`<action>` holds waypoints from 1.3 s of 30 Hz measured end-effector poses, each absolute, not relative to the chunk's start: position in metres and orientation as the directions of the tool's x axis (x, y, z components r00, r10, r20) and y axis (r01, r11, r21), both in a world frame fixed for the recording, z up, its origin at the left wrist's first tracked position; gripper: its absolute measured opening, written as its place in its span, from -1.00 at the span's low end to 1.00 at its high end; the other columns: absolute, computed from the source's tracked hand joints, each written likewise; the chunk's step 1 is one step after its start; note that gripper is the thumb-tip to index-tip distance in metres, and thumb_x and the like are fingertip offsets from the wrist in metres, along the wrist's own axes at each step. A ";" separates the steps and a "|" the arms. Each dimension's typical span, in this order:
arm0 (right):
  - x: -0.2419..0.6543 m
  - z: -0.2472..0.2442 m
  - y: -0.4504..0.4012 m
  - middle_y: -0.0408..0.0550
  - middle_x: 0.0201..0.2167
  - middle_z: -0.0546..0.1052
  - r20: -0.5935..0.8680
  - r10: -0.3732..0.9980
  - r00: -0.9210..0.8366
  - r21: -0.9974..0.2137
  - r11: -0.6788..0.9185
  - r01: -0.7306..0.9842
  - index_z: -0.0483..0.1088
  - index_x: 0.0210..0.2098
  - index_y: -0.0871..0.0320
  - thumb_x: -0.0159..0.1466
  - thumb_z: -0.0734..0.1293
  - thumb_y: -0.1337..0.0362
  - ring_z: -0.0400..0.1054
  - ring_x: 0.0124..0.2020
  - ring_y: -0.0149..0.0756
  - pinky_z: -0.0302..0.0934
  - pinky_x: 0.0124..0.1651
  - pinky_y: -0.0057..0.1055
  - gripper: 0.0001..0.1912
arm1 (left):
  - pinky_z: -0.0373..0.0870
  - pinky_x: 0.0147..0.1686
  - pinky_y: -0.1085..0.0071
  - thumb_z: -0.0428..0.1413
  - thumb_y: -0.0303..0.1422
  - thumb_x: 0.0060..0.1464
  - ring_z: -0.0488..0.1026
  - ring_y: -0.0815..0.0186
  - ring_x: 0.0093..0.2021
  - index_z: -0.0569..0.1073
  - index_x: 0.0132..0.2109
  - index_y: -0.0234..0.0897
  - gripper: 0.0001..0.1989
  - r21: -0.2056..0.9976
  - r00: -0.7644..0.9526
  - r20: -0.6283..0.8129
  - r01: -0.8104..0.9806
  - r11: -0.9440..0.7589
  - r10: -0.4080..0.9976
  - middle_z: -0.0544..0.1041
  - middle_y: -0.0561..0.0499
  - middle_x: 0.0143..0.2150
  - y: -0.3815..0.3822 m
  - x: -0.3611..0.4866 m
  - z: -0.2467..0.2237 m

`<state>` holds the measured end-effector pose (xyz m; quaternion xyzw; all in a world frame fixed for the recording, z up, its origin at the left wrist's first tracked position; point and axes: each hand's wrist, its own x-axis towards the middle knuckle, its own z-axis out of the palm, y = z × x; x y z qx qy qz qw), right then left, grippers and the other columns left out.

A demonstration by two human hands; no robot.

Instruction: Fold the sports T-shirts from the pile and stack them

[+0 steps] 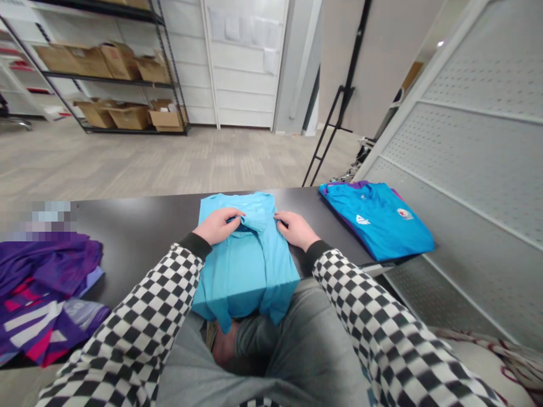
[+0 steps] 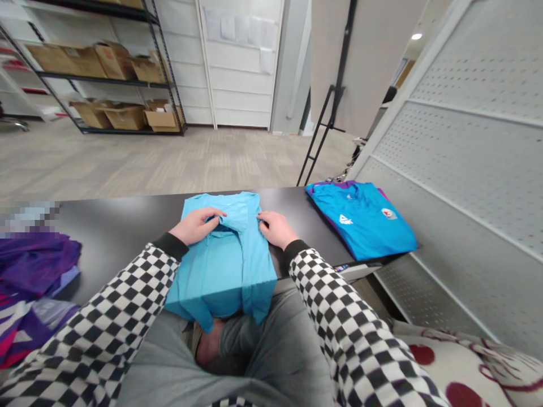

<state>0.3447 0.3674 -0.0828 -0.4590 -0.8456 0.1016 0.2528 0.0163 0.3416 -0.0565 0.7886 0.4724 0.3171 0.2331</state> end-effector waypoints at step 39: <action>0.312 -0.081 0.520 0.10 0.21 0.68 0.259 0.856 -0.448 -0.383 0.516 0.766 0.53 -0.21 0.04 0.49 0.39 0.22 0.50 0.27 0.07 0.31 0.37 0.03 -0.88 | 0.38 0.21 -0.09 0.08 -0.08 0.50 0.52 -0.19 0.19 0.58 -0.12 -0.13 -0.70 0.241 -0.086 0.126 0.969 0.054 0.988 0.69 -0.23 0.05 0.360 0.018 -0.058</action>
